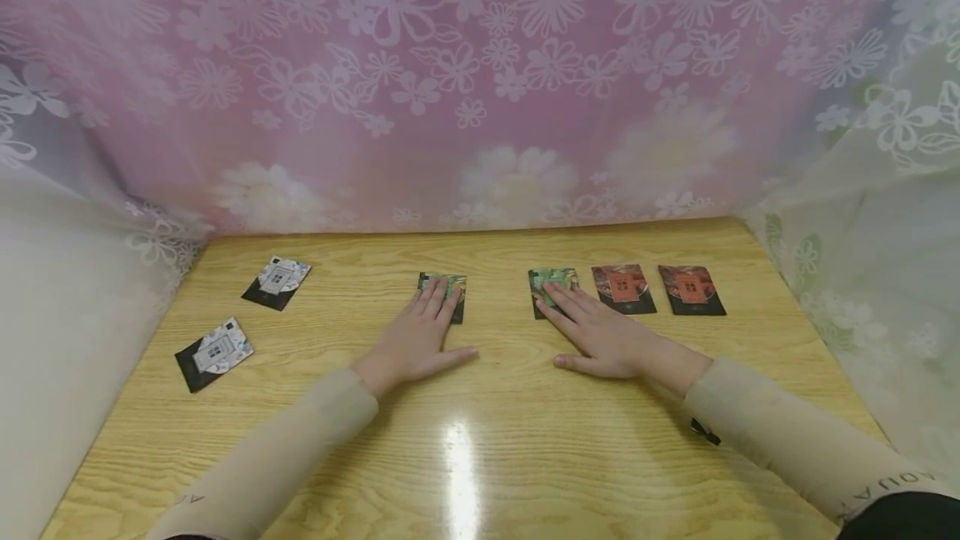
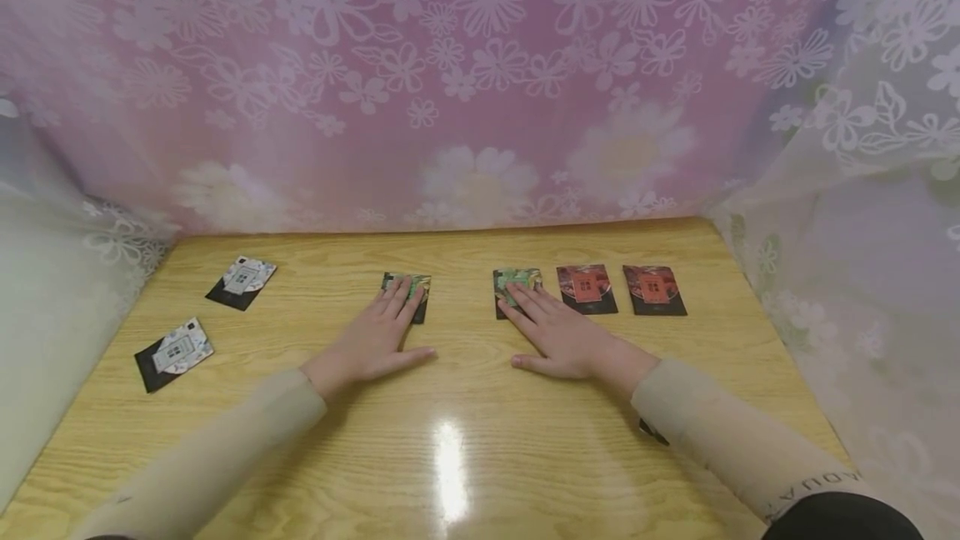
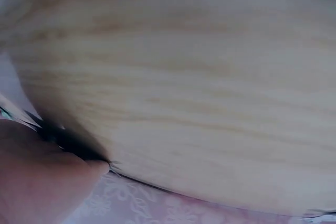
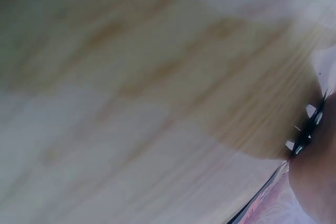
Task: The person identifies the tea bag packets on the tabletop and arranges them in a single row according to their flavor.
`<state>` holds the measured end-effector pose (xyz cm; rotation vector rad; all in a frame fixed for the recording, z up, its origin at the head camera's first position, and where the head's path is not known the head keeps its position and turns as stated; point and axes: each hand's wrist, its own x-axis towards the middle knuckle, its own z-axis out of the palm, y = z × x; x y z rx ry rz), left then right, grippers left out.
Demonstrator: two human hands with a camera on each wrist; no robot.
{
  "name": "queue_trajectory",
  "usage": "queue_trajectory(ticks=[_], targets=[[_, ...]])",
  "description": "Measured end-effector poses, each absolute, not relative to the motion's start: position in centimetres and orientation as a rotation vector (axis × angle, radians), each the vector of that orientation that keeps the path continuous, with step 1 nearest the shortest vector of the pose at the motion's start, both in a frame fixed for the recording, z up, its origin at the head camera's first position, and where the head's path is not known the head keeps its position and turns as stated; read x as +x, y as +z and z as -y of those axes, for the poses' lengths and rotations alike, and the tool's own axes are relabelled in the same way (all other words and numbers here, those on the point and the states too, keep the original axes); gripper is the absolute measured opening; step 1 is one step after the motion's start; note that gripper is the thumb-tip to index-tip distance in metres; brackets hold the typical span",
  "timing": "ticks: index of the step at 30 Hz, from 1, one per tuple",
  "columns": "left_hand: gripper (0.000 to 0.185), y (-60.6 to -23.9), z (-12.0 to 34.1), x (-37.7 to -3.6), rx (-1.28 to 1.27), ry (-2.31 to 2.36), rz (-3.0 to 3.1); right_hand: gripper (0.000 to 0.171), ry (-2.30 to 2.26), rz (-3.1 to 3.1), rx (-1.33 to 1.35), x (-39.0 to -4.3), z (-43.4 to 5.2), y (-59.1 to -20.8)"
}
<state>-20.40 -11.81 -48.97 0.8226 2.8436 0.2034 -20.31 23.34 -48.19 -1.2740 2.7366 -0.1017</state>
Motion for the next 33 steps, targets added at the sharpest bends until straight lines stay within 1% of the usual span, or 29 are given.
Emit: queue_trajectory(ticks=[11, 19, 33], targets=[[0.104, -47.9, 7.9, -20.6, 0.74, 0.181, -2.807, 0.087, -0.105, -2.733, -1.251, -20.3, -23.4, -48.2], [0.098, -47.9, 5.2, -20.8, 0.745, 0.133, -2.805, 0.088, -0.1, -2.736, -1.254, -20.3, -23.3, -48.3], [0.09, -47.8, 3.2, -20.6, 0.709, 0.0, -2.828, 0.089, -0.088, -2.736, -1.249, -20.4, -23.2, -48.3]])
